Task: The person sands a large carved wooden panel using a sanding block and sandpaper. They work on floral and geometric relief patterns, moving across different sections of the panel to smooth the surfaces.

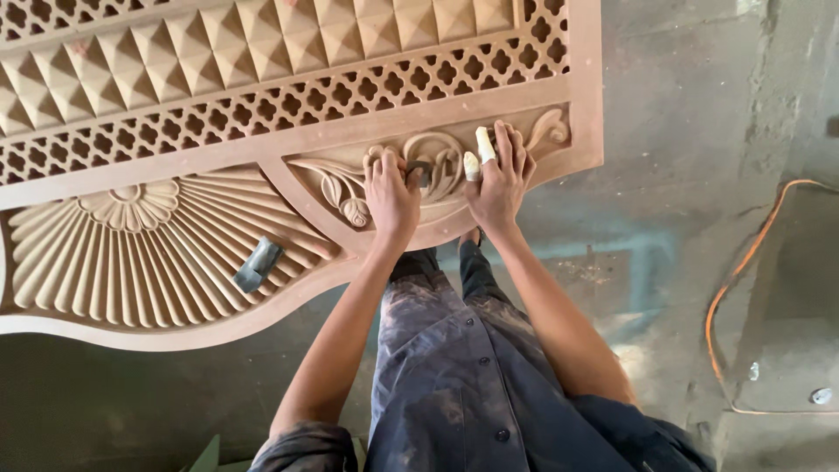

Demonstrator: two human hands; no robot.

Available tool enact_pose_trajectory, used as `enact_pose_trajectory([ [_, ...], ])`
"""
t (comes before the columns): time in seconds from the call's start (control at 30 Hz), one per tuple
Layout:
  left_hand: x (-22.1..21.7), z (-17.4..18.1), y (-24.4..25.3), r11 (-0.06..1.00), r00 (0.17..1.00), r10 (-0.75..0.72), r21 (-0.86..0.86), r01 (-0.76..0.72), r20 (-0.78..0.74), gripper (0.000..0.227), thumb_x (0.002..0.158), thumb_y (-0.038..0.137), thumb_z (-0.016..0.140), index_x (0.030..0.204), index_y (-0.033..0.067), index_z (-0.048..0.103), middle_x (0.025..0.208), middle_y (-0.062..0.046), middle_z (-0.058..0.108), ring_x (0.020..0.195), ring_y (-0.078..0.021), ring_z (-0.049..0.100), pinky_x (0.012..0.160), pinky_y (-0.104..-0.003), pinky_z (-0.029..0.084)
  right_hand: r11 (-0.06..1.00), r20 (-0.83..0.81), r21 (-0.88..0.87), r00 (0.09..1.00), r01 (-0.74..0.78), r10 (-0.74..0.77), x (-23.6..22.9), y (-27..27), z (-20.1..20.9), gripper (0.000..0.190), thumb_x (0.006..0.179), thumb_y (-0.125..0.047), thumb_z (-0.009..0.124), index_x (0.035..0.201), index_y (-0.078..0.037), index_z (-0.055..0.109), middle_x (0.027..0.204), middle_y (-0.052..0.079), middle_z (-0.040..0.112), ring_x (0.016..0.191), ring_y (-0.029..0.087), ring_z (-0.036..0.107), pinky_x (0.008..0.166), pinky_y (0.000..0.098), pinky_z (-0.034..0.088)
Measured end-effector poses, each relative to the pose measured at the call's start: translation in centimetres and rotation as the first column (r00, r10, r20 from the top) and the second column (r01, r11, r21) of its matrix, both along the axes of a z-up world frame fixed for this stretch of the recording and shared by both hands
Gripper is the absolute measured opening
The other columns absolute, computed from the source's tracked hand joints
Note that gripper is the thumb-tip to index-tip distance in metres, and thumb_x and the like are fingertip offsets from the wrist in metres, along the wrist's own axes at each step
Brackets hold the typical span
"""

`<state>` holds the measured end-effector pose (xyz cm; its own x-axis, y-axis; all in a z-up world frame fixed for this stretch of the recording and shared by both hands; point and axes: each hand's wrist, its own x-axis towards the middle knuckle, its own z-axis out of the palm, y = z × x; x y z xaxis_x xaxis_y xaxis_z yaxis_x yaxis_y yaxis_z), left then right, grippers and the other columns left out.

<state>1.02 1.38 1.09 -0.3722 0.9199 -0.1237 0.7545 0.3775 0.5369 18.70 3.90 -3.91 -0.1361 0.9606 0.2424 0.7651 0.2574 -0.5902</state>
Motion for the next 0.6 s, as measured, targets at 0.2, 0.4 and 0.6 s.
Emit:
enact_pose_trajectory([
  [0.2,-0.7,-0.7,1.9,0.949,0.951,-0.253,0.144,0.280,-0.180,0.022,0.093,0.000,0.064,0.114,0.0037,0.060,0.108,-0.015,0.066,0.103,-0.0358,0.061,0.091,-0.049,0.045,1.000,-0.010,0.008,1.000,0.015,-0.015,0.0,0.7,0.2,0.047,0.090,-0.012,0.067,0.134,0.002,0.067,0.157,0.017,0.046,0.145,0.040,0.040,0.116,0.0546,0.030],
  [0.4,-1.9,-0.9,4.0,0.902,0.909,-0.414,0.109,0.417,-0.051,0.015,0.090,0.008,0.070,0.105,0.0061,0.067,0.105,-0.011,0.069,0.102,-0.0330,0.065,0.083,-0.046,0.048,1.000,0.013,0.009,1.000,0.027,-0.027,-0.1,0.4,0.9,0.045,0.084,-0.007,0.066,0.127,0.003,0.067,0.155,0.018,0.048,0.145,0.039,0.042,0.116,0.0548,0.032],
  [0.6,-3.0,-2.3,6.8,0.619,0.635,-0.742,0.142,0.772,-0.215,0.024,0.081,0.001,0.069,0.105,0.0031,0.068,0.111,-0.012,0.066,0.114,-0.0352,0.060,0.099,-0.043,0.050,0.986,0.013,0.084,0.989,0.145,-0.147,-1.7,-0.5,2.0,0.023,0.093,-0.016,0.074,0.104,0.000,0.062,0.156,0.020,0.051,0.146,0.041,0.045,0.121,0.0533,0.034],
])
